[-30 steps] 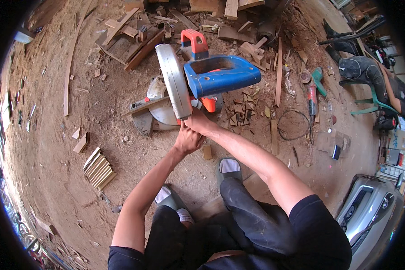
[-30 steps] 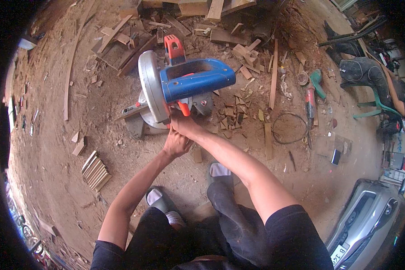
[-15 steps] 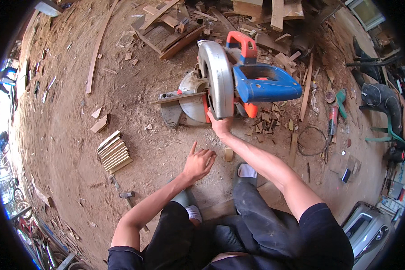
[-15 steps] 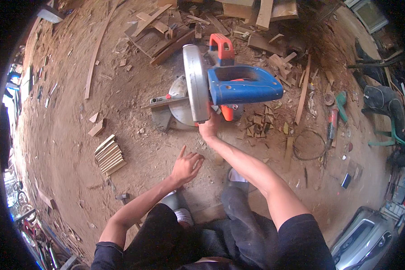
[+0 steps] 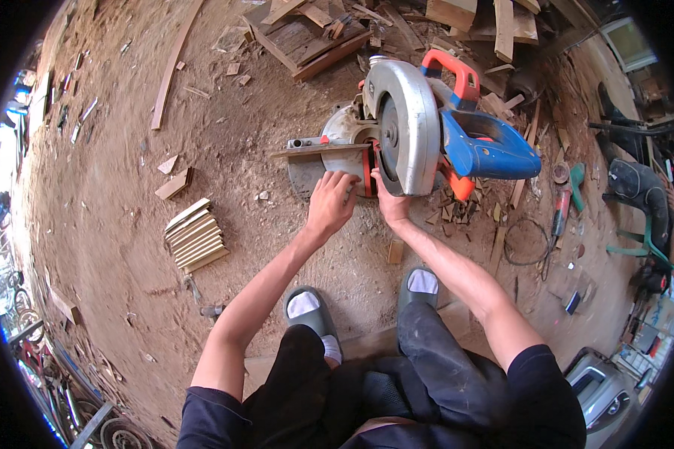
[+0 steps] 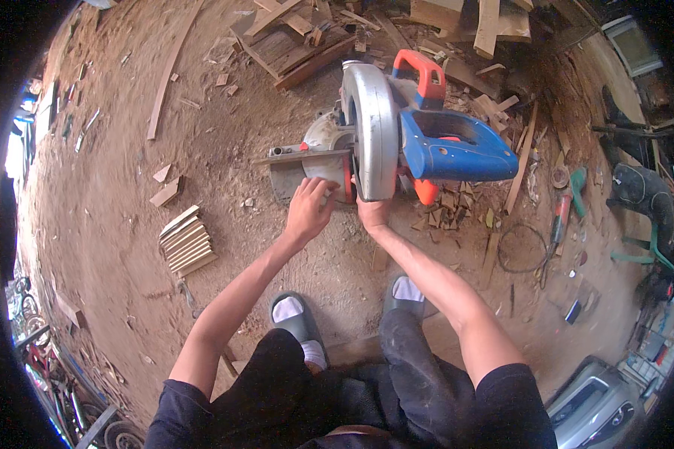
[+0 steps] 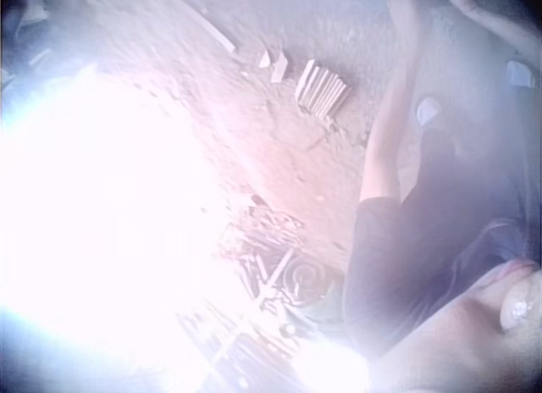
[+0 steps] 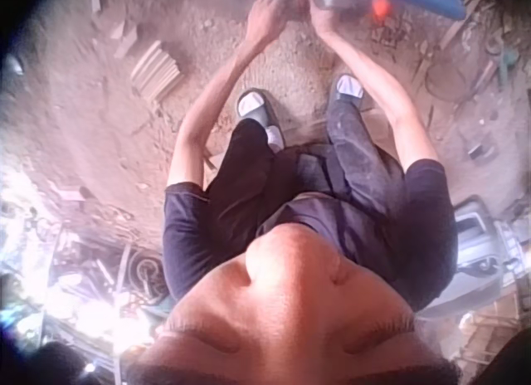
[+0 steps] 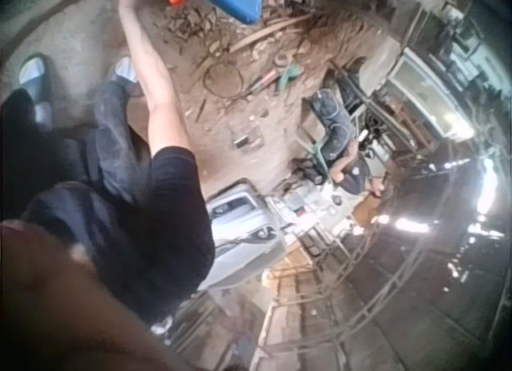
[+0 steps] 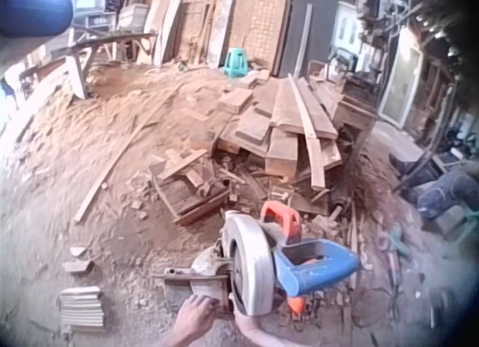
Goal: The person operates a miter saw to cut small rectangular wood pieces from a longer strip, clearing debris and stacking the finished pieces by hand.
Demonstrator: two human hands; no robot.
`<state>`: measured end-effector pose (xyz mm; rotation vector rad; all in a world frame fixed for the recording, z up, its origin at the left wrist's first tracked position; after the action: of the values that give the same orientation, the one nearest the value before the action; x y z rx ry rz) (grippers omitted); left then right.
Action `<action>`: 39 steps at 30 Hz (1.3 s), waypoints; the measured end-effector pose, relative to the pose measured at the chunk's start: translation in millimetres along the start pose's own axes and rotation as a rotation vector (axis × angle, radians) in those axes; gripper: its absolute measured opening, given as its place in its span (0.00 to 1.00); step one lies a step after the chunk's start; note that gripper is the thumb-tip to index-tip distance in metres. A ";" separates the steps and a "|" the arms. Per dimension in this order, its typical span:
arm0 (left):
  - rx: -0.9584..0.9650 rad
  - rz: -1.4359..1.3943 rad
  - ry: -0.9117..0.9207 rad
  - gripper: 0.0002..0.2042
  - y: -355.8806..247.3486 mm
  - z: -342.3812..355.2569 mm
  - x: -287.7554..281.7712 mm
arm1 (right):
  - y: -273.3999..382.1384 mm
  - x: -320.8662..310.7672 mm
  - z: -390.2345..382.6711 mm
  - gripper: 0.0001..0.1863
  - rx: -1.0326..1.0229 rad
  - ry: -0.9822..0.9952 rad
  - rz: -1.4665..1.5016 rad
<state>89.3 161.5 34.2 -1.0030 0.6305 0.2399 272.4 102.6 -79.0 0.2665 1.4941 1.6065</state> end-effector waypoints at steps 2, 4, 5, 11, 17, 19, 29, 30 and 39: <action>0.031 0.033 -0.002 0.11 3.5 8.7 12.1 | 0.2 -0.2 4.3 0.21 -0.149 -0.053 -0.136; 0.061 0.062 -0.025 0.13 6.4 12.7 22.9 | 1.7 -2.0 9.0 0.13 -0.301 -0.114 -0.254; 0.076 0.075 -0.046 0.13 7.3 14.0 26.8 | 4.0 -2.4 8.6 0.11 -0.308 -0.116 -0.260; 0.068 0.150 -0.067 0.16 5.5 18.2 41.3 | 3.5 -8.5 1.8 0.09 -0.230 -0.095 -0.189; 0.092 0.190 -0.067 0.14 12.9 21.4 45.6 | 15.0 -12.0 1.9 0.09 -0.212 -0.067 -0.215; 0.094 0.185 -0.064 0.13 12.9 24.0 45.7 | 12.9 -14.3 3.7 0.09 -0.210 -0.075 -0.225; -0.045 0.090 -0.110 0.09 10.2 29.4 53.6 | 20.9 -16.7 15.7 0.22 0.009 -0.128 0.115; -0.091 0.083 -0.116 0.08 11.0 27.9 52.0 | 34.3 -17.5 15.8 0.24 0.019 -0.138 0.119; 0.056 -0.266 -0.035 0.09 -14.9 -24.7 34.0 | 57.0 -69.8 -7.9 0.16 0.815 0.263 0.414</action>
<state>114.0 129.6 15.2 -1.0145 0.4631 0.0055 281.1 55.0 -2.6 0.8908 2.3746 1.2739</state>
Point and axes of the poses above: each hand's wrist, its own z-axis towards the middle knuckle, its own x-axis out of the palm, y = z × x, the point moved 1 cm from there along z, towards the middle knuckle, and after that the axes turned 15 degrees about -y, right-handed, at the moved point
